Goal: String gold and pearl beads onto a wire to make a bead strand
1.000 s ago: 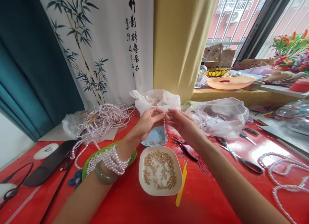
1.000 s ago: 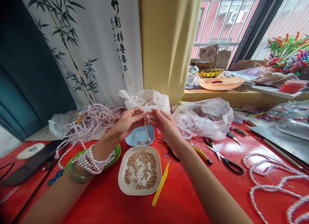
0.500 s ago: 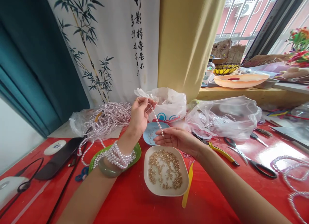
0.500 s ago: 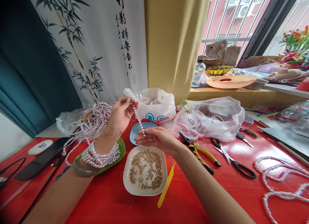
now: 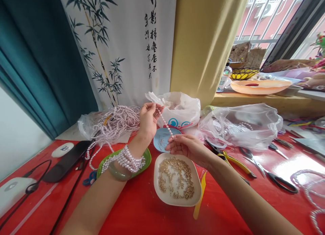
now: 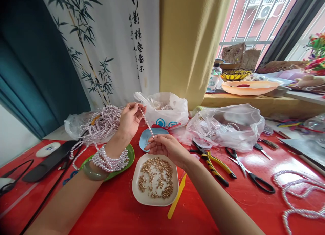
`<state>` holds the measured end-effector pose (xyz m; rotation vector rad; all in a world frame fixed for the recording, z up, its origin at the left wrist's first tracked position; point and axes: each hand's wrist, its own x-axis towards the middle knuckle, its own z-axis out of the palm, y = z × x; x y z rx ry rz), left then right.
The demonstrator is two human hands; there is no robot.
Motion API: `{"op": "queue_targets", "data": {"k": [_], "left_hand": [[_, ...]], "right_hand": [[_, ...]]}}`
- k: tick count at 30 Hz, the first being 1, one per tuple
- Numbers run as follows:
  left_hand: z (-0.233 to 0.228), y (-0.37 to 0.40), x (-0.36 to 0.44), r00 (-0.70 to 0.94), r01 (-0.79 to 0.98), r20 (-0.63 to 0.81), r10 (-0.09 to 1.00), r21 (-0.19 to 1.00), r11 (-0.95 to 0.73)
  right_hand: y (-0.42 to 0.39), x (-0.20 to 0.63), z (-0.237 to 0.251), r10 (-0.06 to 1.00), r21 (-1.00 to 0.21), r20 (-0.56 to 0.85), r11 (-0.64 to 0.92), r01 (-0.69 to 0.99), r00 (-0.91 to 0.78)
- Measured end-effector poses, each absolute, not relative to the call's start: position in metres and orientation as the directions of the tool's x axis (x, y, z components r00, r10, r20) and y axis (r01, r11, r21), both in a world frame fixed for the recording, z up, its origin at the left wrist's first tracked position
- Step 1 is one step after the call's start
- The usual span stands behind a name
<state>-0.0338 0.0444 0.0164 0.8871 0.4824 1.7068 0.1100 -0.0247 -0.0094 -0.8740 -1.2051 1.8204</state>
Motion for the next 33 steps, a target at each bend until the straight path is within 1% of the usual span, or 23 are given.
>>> {"op": "queue_targets", "data": {"k": [5,9,11,18,28,33], "left_hand": [[0.013,0.047,-0.034,-0.124,-0.699,0.205,0.971,0.676,-0.232],[0.009,0.05,-0.034,-0.092,-0.752,0.084,0.992,0.648,-0.125],[0.008,0.051,-0.034,-0.079,-0.76,0.054,0.995,0.643,-0.095],[0.01,0.052,-0.033,-0.083,-0.762,0.022,0.996,0.643,-0.078],[0.013,0.045,-0.028,-0.041,-0.762,0.059,0.997,0.644,-0.07],[0.013,0.045,-0.029,-0.058,-0.765,0.05,0.997,0.64,-0.077]], "right_hand": [[-0.024,0.107,-0.012,0.915,-0.987,-0.081,-0.13,-0.099,-0.396],[-0.023,0.104,-0.014,0.942,-0.997,-0.039,-0.057,-0.046,-0.332],[-0.022,0.104,-0.015,0.951,-0.999,-0.024,-0.033,-0.023,-0.309],[-0.018,0.108,-0.02,0.964,-1.0,0.004,0.002,-0.01,-0.266],[-0.018,0.109,-0.015,0.944,-0.997,-0.02,-0.044,-0.066,-0.329],[-0.019,0.11,-0.015,0.944,-0.995,-0.021,-0.051,-0.084,-0.328]]}}
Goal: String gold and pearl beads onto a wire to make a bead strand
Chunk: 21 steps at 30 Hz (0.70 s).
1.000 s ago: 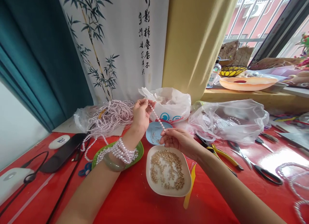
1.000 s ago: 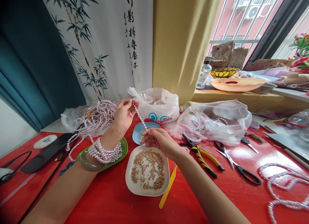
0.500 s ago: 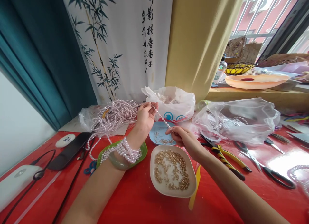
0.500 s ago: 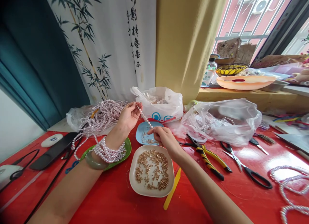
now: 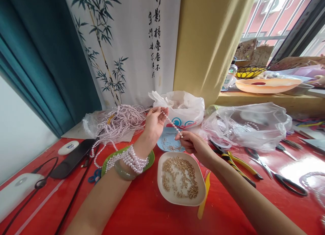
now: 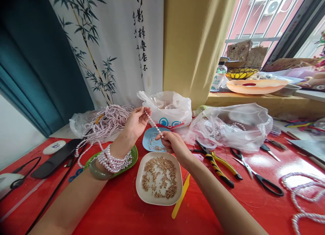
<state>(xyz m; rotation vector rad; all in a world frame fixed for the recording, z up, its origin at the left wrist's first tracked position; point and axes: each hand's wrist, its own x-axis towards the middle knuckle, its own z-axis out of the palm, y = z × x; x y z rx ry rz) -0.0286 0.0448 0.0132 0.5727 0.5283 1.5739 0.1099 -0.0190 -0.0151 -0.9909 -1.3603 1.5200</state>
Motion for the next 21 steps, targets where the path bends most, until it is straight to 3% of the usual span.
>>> {"op": "queue_targets", "data": {"k": [12,21], "left_hand": [[0.013,0.04,-0.027,-0.018,-0.774,0.028,0.999,0.632,-0.032],[0.019,0.031,-0.02,0.011,-0.808,-0.002,1.0,0.589,0.01]], "right_hand": [[-0.019,0.11,-0.015,0.956,-0.992,0.054,0.02,-0.121,-0.288],[-0.015,0.112,-0.017,0.948,-0.986,0.001,-0.052,-0.159,-0.318]]}}
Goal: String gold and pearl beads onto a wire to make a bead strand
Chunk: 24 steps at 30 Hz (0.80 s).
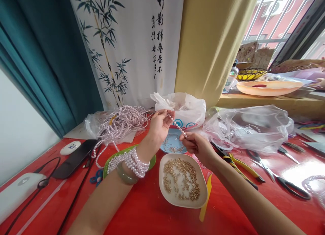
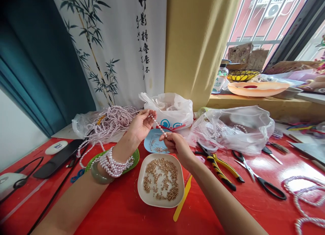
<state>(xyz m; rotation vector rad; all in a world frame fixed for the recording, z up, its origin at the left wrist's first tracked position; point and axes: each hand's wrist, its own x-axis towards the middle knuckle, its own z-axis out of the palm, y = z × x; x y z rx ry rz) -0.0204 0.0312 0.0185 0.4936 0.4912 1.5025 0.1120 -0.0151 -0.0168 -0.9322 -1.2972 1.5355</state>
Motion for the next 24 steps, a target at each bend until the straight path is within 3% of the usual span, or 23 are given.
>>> {"op": "queue_targets", "data": {"k": [14,21,24], "left_hand": [[0.0126,0.0353,-0.0207,0.069,-0.799,-0.024,0.997,0.597,0.069],[0.0179,0.0298,-0.0172,0.207,-0.769,0.044,0.977,0.625,0.134],[0.0212,0.0257,-0.0154,0.244,-0.736,0.073,0.967,0.663,0.136]], "right_hand": [[-0.0145,0.1126,-0.019,0.95,-0.983,0.026,-0.033,-0.182,-0.311],[-0.015,0.111,-0.0191,0.956,-0.985,-0.015,-0.063,-0.158,-0.292],[-0.0152,0.11,-0.0184,0.969,-0.985,0.06,0.019,-0.17,-0.239]]}}
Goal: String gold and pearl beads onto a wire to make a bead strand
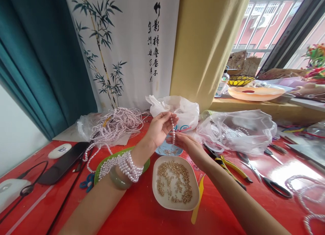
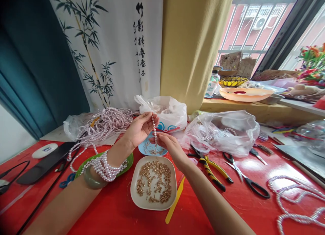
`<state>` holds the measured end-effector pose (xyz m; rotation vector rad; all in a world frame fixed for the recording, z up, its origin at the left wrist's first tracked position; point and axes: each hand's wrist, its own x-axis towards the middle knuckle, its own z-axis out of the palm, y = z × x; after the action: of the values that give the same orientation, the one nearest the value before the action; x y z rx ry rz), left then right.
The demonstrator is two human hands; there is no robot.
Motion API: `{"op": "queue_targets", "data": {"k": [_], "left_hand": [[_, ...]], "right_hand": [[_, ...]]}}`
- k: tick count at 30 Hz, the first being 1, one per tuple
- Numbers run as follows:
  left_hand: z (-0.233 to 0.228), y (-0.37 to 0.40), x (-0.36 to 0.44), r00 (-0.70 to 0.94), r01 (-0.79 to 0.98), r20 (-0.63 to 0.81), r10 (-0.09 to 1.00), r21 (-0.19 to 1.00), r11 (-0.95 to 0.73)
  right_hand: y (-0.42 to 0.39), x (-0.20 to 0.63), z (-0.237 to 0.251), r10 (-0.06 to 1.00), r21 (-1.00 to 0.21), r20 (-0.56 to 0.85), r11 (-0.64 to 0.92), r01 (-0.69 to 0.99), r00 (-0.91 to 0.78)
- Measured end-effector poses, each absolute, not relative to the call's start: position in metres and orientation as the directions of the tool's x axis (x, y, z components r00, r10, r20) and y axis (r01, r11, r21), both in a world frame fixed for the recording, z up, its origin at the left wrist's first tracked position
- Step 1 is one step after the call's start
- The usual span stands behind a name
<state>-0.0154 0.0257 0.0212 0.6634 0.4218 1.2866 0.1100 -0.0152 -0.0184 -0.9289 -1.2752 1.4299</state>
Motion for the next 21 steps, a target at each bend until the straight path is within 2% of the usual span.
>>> {"op": "queue_targets", "data": {"k": [5,8,11,15,21], "left_hand": [[0.025,0.018,-0.017,0.345,-0.617,0.16,0.925,0.782,0.095],[0.025,0.012,-0.016,0.456,-0.477,0.17,0.874,0.876,0.079],[0.023,0.007,-0.011,0.523,-0.315,0.158,0.837,0.949,0.018],[0.02,0.004,-0.005,0.549,-0.183,0.115,0.827,0.983,-0.016],[0.023,0.001,-0.002,0.552,-0.174,0.087,0.829,0.985,0.012]], "right_hand": [[-0.018,0.114,-0.008,0.983,-0.981,0.18,0.176,-0.085,-0.043],[-0.021,0.119,0.003,0.965,-0.964,0.258,0.26,-0.053,0.042],[-0.025,0.124,0.016,0.95,-0.95,0.31,0.311,-0.036,0.042],[-0.028,0.129,0.026,0.949,-0.948,0.316,0.315,0.04,0.006],[-0.025,0.135,0.024,0.959,-0.957,0.283,0.282,-0.071,0.001]]}}
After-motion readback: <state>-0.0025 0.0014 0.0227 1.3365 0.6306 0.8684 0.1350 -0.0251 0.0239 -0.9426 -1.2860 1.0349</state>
